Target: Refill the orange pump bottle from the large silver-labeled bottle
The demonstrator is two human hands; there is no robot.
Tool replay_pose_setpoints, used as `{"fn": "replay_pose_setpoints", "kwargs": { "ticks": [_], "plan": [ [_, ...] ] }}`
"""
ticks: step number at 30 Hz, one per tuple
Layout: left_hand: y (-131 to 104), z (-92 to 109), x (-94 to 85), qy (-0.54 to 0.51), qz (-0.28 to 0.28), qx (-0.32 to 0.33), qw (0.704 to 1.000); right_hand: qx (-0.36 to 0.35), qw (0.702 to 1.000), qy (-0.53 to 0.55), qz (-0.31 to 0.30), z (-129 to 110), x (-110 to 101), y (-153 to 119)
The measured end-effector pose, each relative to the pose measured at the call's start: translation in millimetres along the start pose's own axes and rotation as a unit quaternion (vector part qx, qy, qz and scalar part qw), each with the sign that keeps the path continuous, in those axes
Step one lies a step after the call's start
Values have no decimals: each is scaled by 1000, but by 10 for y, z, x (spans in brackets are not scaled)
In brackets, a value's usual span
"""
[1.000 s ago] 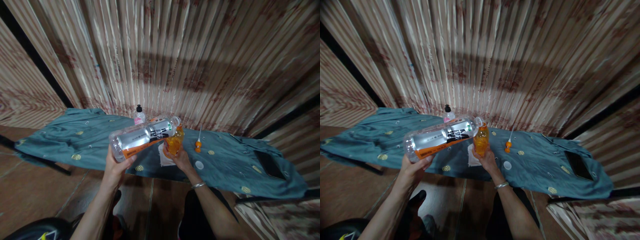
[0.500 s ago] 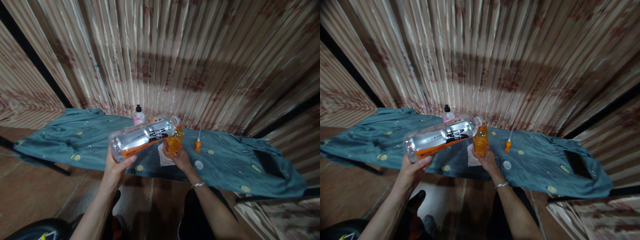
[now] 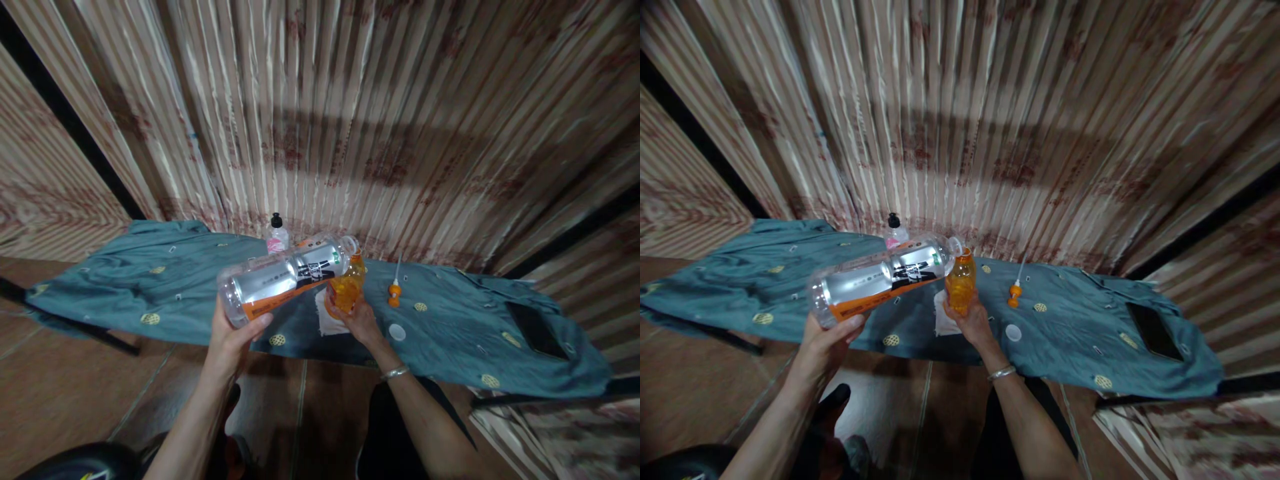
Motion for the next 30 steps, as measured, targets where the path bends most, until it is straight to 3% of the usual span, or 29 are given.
{"fn": "replay_pose_setpoints", "kwargs": {
  "ticks": [21,30],
  "plan": [
    [-1,34,47,-12,9,-17,1000,39,999,-21,-5,-43,-20,-23],
    [36,10,29,-13,8,-9,1000,20,999,-26,-1,-38,-20,-15]
  ]
}}
Point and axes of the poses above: each hand's wrist, its own y-axis towards the middle knuckle, its own x-axis out of the palm, z = x × y, the point moved 10 cm from there along y, towards the middle knuckle, and after that the axes turned 5 degrees about -z, right-handed, at the moved point
